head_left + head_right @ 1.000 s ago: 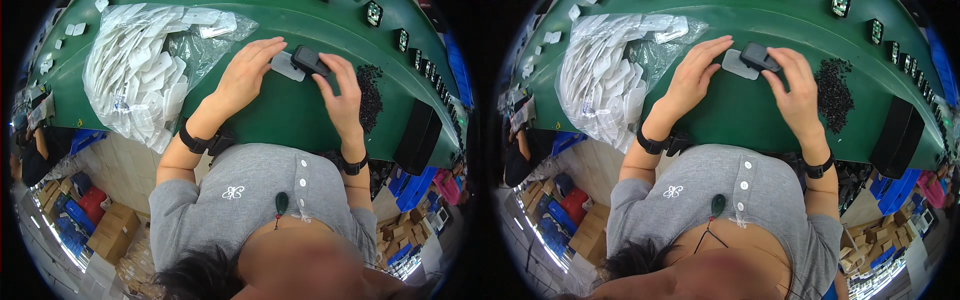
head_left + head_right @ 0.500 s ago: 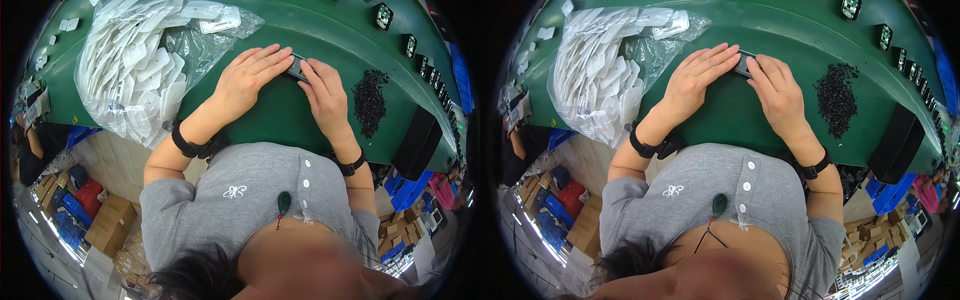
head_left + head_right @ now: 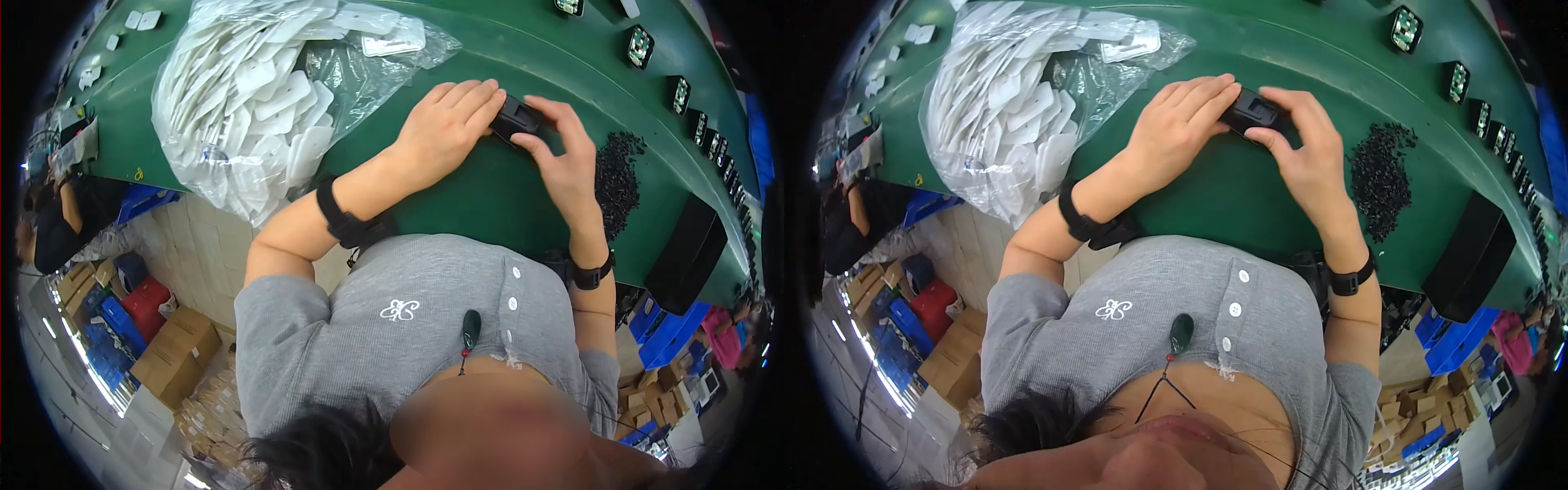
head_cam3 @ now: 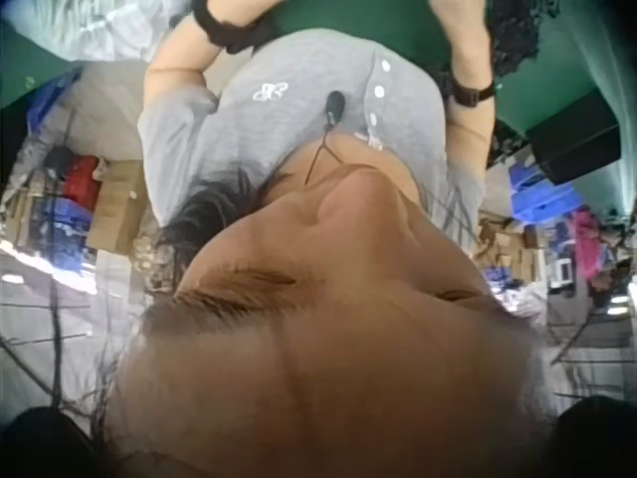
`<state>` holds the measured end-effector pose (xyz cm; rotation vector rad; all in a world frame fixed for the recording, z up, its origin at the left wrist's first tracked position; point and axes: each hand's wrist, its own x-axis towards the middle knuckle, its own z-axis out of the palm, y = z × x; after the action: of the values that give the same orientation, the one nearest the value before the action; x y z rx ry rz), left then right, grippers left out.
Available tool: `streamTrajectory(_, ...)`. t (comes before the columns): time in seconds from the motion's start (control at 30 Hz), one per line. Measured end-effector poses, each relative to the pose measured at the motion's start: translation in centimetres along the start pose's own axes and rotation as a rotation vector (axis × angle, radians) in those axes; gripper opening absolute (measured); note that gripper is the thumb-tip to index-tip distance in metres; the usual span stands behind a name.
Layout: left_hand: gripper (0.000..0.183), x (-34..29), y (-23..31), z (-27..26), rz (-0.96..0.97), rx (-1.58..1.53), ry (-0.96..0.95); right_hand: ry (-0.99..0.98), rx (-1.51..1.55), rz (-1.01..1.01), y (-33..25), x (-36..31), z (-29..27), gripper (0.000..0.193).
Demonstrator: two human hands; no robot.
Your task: Assembling small black components into white plastic rectangular housings on a factory assembly line.
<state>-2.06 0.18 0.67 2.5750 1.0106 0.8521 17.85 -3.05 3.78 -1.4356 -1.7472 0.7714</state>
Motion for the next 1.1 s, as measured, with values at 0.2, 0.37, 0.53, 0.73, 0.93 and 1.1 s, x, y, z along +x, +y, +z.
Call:
streamTrajectory(0.2, 0.038, 1.1, 0.9, -0.3, -0.241, -0.493, -0.045, 0.062, 0.670, 0.138, 0.8, -0.9, 0.3, 0.064)
streamTrajectory(0.37, 0.032, 0.7, 2.0, -1.1, -0.534, -0.872, -0.117, 0.204, 0.824, 0.235, -0.6, -0.8, -0.2, 0.051)
streamTrajectory(0.53, 0.025, -1.6, 0.1, -3.9, -0.349, -0.388, 0.183, 0.413, 0.253, -0.008, 3.6, 5.3, -8.5, 0.039)
streamTrajectory(0.73, 0.024, -4.0, -3.5, -6.5, -0.460, 0.295, 0.275, 0.366, -0.204, 0.108, 18.4, 15.7, -23.1, 0.036)
streamTrajectory(0.93, 0.035, -2.6, -4.8, -5.5, -0.487, 0.444, 0.113, 0.000, -0.358, 0.342, 23.8, 21.0, -26.2, 0.035)
streamTrajectory(1.1, 0.049, -1.0, -6.1, -4.5, -0.420, 0.462, 0.108, -0.157, -0.257, 0.472, 25.2, 21.7, -26.7, 0.037)
